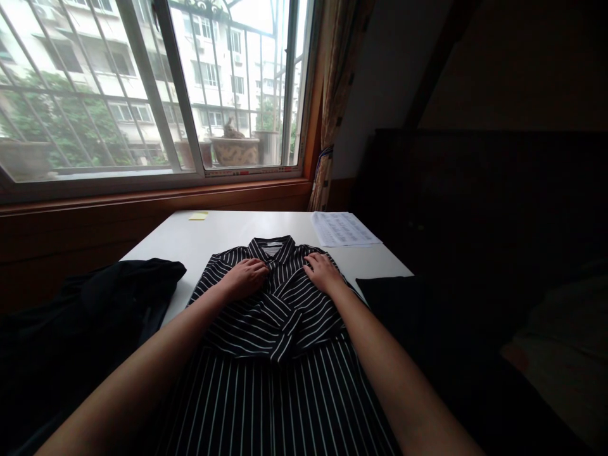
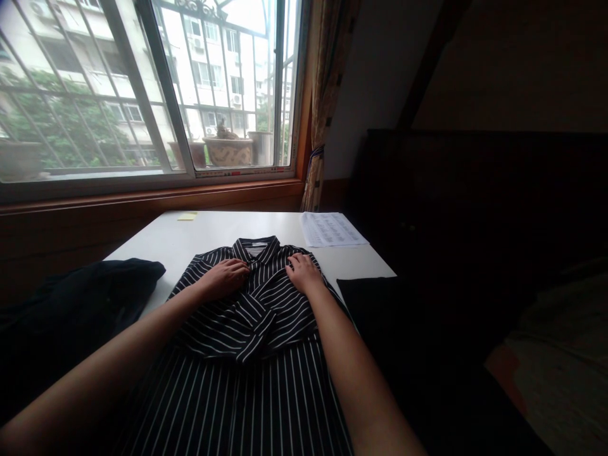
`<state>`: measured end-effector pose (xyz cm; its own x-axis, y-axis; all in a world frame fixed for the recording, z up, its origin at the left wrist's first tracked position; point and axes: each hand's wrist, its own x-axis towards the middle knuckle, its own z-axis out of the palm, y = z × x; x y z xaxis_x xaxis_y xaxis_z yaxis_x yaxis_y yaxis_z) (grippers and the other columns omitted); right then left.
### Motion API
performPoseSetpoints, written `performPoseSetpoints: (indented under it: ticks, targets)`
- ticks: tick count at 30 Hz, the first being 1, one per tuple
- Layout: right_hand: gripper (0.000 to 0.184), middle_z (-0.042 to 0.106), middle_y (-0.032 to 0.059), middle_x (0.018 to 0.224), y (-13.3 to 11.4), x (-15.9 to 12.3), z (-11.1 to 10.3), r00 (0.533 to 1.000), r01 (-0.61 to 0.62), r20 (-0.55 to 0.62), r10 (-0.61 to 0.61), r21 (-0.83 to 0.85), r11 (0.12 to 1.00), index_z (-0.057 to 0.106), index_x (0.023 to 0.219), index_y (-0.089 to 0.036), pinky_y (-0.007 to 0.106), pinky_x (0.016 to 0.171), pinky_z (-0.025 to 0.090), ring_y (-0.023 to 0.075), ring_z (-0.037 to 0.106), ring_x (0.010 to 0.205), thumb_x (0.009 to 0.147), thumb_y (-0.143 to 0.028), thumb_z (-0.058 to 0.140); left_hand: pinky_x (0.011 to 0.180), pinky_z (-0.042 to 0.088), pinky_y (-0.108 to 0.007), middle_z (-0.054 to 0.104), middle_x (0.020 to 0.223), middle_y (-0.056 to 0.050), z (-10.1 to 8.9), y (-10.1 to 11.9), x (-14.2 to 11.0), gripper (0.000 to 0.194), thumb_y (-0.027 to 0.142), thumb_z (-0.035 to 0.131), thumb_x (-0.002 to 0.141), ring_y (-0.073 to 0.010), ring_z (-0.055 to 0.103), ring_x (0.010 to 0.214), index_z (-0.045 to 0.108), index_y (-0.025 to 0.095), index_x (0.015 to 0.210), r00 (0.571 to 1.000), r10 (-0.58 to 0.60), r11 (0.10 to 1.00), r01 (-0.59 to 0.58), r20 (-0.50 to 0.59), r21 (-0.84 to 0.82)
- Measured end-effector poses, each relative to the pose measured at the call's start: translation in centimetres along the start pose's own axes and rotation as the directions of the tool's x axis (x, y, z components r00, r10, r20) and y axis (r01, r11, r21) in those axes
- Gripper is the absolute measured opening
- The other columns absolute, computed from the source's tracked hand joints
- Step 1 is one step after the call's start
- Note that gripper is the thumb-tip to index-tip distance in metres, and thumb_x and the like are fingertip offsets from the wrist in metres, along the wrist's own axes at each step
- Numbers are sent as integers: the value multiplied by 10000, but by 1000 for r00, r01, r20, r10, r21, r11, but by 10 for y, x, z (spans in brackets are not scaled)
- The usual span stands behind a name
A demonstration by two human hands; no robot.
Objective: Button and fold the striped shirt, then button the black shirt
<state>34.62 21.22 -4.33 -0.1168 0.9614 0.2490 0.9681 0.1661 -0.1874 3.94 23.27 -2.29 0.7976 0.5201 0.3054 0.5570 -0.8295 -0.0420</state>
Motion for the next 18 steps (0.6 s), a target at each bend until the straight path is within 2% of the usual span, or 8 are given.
performPoseSetpoints:
  ticks: [4, 7, 10, 13, 16, 18]
  targets:
    - [444, 527, 83, 1433, -1, 0, -1, 1000, 1, 1, -1, 1, 1000, 564, 1398, -223, 382, 1144, 322, 252, 429, 1305, 1019, -405, 419, 1013, 458, -430, 674, 1214, -99, -2, 8, 7, 365, 258, 447, 1008, -263, 556, 1178, 562, 231, 1354, 998, -58, 998, 58, -27, 12]
    - [446, 530, 82, 1429, -1, 0, -1, 1000, 2, 0, -2, -3, 1000, 565, 1394, -210, 372, 1150, 318, 249, 432, 1299, 1018, -405, 425, 1020, 445, -440, 654, 1233, -82, -1, 12, 10, 399, 334, 416, 1036, -272, 531, 1194, 535, 292, 1415, 997, -68, 997, 69, -29, 22]
    - [447, 523, 82, 1436, 0, 0, 0, 1000, 1, 2, -1, -8, 1000, 563, 1395, -214, 372, 1150, 319, 249, 430, 1301, 1020, -410, 420, 1066, 418, -453, 613, 1326, -65, 4, 11, 9, 388, 430, 431, 1034, -287, 480, 1279, 599, 328, 1368, 996, -89, 996, 90, -21, 28]
    - [457, 512, 83, 1451, 1, -1, 0, 1000, -2, 9, 2, -12, 1000, 550, 1408, -220, 379, 1154, 316, 250, 420, 1316, 1024, -420, 404, 1133, 375, -462, 528, 1482, -35, 11, 5, 6, 422, 450, 382, 1048, -293, 379, 1417, 603, 303, 1376, 993, -121, 992, 121, -14, 20]
    - [472, 497, 79, 1479, 3, 0, 2, 1000, 0, 26, 1, -16, 1000, 530, 1430, -225, 379, 1169, 298, 246, 406, 1345, 1026, -428, 396, 1185, 335, -439, 472, 1551, 5, 17, -2, 1, 459, 424, 307, 1070, -260, 284, 1504, 568, 274, 1416, 994, -105, 994, 106, 17, -8]
    - [484, 477, 74, 1510, 4, 1, 3, 999, 1, 43, 0, -19, 1000, 514, 1447, -227, 380, 1183, 277, 243, 391, 1375, 1026, -432, 393, 1204, 316, -414, 471, 1551, 10, 20, -5, -2, 476, 421, 278, 1077, -229, 284, 1511, 540, 262, 1441, 995, -89, 996, 90, 37, -30]
